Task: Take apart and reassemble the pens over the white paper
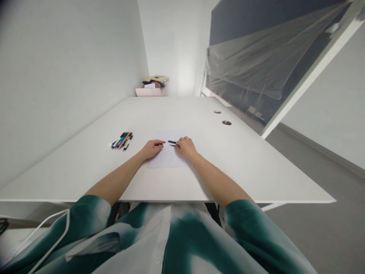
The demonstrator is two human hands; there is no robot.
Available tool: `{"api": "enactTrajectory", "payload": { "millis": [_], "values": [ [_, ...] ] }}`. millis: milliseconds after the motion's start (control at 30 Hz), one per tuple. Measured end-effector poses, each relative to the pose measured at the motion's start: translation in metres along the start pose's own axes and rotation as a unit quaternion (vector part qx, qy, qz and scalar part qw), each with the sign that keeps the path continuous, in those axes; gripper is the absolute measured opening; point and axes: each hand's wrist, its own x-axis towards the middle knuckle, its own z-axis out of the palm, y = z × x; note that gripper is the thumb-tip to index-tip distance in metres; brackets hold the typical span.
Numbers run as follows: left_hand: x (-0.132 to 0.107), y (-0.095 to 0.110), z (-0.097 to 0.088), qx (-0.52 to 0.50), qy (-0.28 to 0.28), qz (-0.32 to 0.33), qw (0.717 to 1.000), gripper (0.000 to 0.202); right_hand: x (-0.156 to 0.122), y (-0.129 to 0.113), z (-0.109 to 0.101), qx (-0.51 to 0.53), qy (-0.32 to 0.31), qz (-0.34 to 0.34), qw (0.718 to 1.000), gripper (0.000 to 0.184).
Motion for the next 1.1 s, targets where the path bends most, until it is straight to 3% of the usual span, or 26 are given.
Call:
{"api": "enactTrajectory", "payload": {
  "millis": [200, 400, 767, 967, 1100],
  "values": [
    [-0.001, 0.006, 0.007, -0.077, -0.005, 0.018, 0.997, 0.029, 0.001, -0.007, 0.004, 0.107, 0.068, -0.098, 0.987, 0.02],
    [-0.004, 0.013, 0.008, -0.08, -0.024, 0.043, 0.996, 0.019, 0.002, -0.011, 0.006, 0.128, 0.074, -0.143, 0.979, 0.018],
    [-0.003, 0.015, 0.005, -0.04, -0.022, 0.039, 0.998, 0.019, 0.002, -0.01, 0.008, 0.111, 0.072, -0.126, 0.983, 0.017],
    [-0.002, 0.008, -0.008, 0.054, 0.031, 0.014, 0.998, 0.019, 0.003, 0.001, 0.007, 0.099, 0.061, -0.08, 0.99, 0.017],
    [-0.001, 0.005, -0.01, 0.119, 0.022, 0.019, 0.992, 0.021, 0.002, 0.001, 0.01, 0.075, 0.039, -0.065, 0.994, 0.016]
  ]
}}
